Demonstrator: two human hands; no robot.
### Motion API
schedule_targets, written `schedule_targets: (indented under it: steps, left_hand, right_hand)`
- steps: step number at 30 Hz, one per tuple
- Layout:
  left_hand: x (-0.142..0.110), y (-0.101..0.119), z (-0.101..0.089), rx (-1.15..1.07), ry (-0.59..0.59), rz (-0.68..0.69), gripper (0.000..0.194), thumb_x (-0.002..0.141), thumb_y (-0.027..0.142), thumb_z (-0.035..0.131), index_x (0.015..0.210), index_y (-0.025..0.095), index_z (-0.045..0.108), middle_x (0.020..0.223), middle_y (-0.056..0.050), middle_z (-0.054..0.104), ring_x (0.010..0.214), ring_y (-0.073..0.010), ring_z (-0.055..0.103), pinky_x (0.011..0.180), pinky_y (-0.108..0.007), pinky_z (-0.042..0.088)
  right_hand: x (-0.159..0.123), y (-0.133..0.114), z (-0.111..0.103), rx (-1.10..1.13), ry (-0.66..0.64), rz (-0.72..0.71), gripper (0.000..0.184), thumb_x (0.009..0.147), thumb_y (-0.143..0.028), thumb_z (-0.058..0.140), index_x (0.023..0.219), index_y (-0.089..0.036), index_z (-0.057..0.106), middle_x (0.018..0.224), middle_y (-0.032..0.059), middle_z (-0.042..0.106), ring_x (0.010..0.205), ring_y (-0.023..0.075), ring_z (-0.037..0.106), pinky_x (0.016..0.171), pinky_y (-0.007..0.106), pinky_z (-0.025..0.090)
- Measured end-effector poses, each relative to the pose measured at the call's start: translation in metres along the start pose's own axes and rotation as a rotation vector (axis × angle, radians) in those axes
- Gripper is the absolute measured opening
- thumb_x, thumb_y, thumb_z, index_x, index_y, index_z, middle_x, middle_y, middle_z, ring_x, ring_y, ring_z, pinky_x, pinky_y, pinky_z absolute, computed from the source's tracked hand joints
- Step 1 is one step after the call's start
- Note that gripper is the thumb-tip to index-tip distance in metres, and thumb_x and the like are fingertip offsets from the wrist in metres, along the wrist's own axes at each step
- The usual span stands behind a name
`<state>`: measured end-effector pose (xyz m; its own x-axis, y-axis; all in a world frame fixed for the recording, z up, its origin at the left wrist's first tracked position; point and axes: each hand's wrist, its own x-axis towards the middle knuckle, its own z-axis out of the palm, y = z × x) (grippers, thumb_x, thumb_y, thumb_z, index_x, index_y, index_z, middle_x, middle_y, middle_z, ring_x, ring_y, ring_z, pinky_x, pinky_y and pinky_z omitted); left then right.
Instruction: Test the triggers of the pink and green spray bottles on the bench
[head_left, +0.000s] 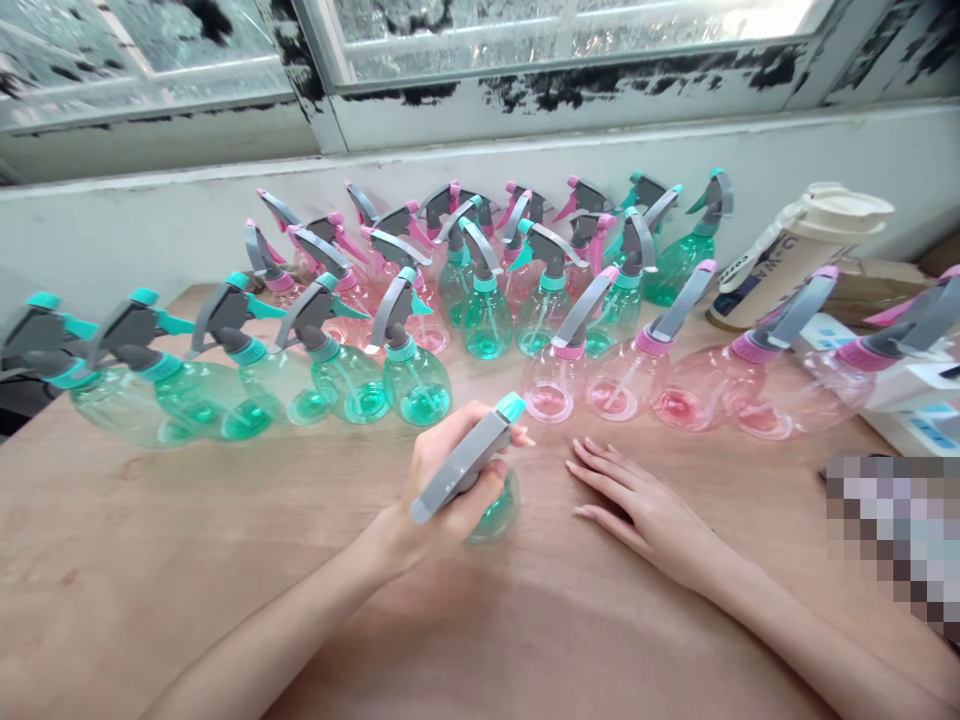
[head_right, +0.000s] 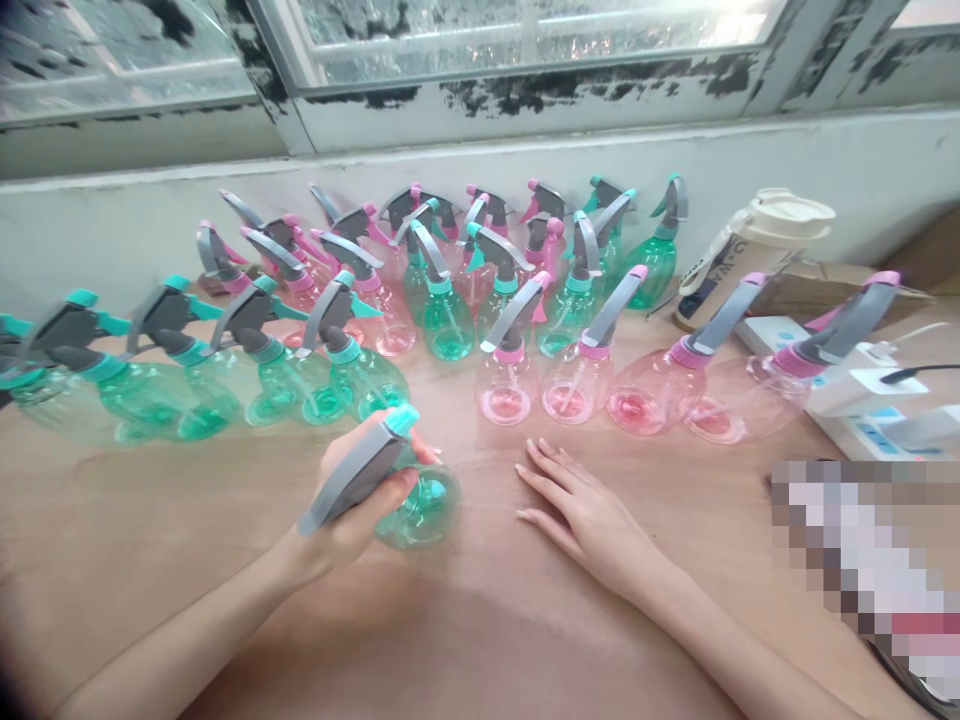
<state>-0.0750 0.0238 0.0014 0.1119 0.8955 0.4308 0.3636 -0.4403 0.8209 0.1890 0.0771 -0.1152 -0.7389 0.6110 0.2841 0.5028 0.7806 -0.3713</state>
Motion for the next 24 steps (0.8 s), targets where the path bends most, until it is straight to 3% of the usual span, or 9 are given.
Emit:
schedule_targets:
  steps: [3,7,14,24]
  left_hand:
    - [-0.0010,0.0006,-0.0016,0.037,-0.003,-0.006,0.010,0.080,0.016,0.053,0.086,0.018,0.061,0.078,-0.002,0.063,0.065,-0.0155,0.063,0.061,-0.026,0.050]
    - [0.0003,0.0012,-0.0001,0.062,-0.047,0.013,0.020,0.081,0.017,0.051,0.097,0.018,0.062,0.084,-0.003,0.065,0.056,-0.0117,0.055,0.064,-0.029,0.050]
    - [-0.0032,-0.0052,0.0077,0.089,0.044,0.046,0.025,0.082,0.018,0.053,0.106,0.019,0.059,0.096,-0.007,0.064,0.081,-0.0189,0.061,0.078,-0.034,0.053]
    - [-0.0049,-0.0027,0.0081,0.088,0.026,0.002,0.020,0.084,0.015,0.052,0.103,0.018,0.059,0.098,-0.008,0.067,0.079,-0.0169,0.063,0.078,-0.032,0.056]
  right_hand:
    - [-0.0008,-0.0014,-0.0003,-0.010,0.001,0.017,0.046,0.099,-0.036,0.050,0.141,-0.018,0.054,0.155,0.0108,0.041,0.144,0.0286,0.036,0.116,0.053,0.036]
    - [-0.0023,-0.0017,0.0000,0.005,-0.008,0.057,0.046,0.099,-0.038,0.049,0.141,-0.019,0.054,0.158,0.0104,0.037,0.145,0.0296,0.034,0.117,0.053,0.035]
    - [-0.0017,-0.0009,-0.0037,0.075,-0.025,0.064,0.047,0.098,-0.037,0.051,0.144,-0.025,0.051,0.156,0.0071,0.041,0.144,0.0286,0.036,0.118,0.054,0.033]
    - [-0.0013,-0.0011,-0.0044,0.096,-0.021,0.070,0.047,0.098,-0.037,0.052,0.144,-0.027,0.051,0.156,0.0061,0.041,0.144,0.0287,0.036,0.118,0.055,0.033]
